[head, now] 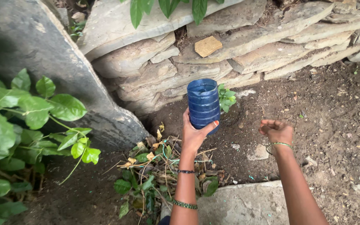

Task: The person dips a blue plastic cup into a bucket of water, carries it to various plants in the garden, and pours the water onto the soil around the base of the plants.

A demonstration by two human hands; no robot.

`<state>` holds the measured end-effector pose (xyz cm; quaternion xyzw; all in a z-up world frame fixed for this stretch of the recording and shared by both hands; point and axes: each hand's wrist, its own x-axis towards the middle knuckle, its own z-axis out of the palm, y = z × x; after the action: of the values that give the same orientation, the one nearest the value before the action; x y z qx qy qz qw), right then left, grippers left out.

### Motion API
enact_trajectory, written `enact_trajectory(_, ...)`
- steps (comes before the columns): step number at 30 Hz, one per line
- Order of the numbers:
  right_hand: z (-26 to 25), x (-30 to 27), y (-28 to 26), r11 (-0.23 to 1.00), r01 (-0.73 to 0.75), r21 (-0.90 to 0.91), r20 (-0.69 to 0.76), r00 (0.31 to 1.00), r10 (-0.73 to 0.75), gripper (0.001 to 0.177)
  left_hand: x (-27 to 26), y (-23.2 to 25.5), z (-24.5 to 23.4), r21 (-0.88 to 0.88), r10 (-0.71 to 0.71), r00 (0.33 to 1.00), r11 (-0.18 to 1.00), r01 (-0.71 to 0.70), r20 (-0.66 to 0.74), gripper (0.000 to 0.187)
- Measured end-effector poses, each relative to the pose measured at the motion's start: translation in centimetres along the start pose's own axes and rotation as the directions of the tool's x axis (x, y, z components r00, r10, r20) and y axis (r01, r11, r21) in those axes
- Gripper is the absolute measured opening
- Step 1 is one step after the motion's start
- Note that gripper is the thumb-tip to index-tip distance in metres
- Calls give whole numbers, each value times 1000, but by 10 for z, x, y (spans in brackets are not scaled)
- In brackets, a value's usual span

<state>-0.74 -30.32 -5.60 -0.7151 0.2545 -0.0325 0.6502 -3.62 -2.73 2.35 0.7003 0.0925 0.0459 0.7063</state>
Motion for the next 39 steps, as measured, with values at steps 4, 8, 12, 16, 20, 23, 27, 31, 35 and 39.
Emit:
enact_trajectory(4,8,50,11,998,-50,-34,-21,999,49,8,8,-8,-3,15,-25,1000,1000,25,3,112)
enact_trajectory(8,14,104,20,994,103,-36,42,994,-102,18,21,-18,-5,-98,-61,997,993,65,42,114)
enact_trajectory(12,-5,106,31,942,155,-299,-9,986,-165,27,28,-37,3,-148,-46,999,988,48,12,110)
enact_trajectory(16,-26,89,38,920,166,-356,-44,980,-194,34,31,-45,8,-179,-67,997,981,70,25,109)
enact_trajectory(20,-43,75,39,886,-26,-464,-79,997,-12,39,24,-36,9,-66,-168,985,983,170,41,113)
enact_trajectory(23,-47,82,52,849,-31,-528,-82,997,-15,41,22,-35,8,-6,-172,984,985,172,46,112)
enact_trajectory(27,-31,124,79,876,25,-481,-28,999,-45,44,22,-48,8,-25,-85,995,996,86,45,111)
enact_trajectory(31,-15,154,105,858,70,-510,31,998,-63,48,19,-62,10,20,-109,994,994,108,20,112)
enact_trajectory(35,-3,182,121,803,85,-589,60,996,-62,52,19,-74,15,-9,-36,999,999,36,-9,108)
enact_trajectory(39,-16,212,135,683,85,-726,66,996,-54,57,20,-89,20,-49,-84,996,995,84,14,110)
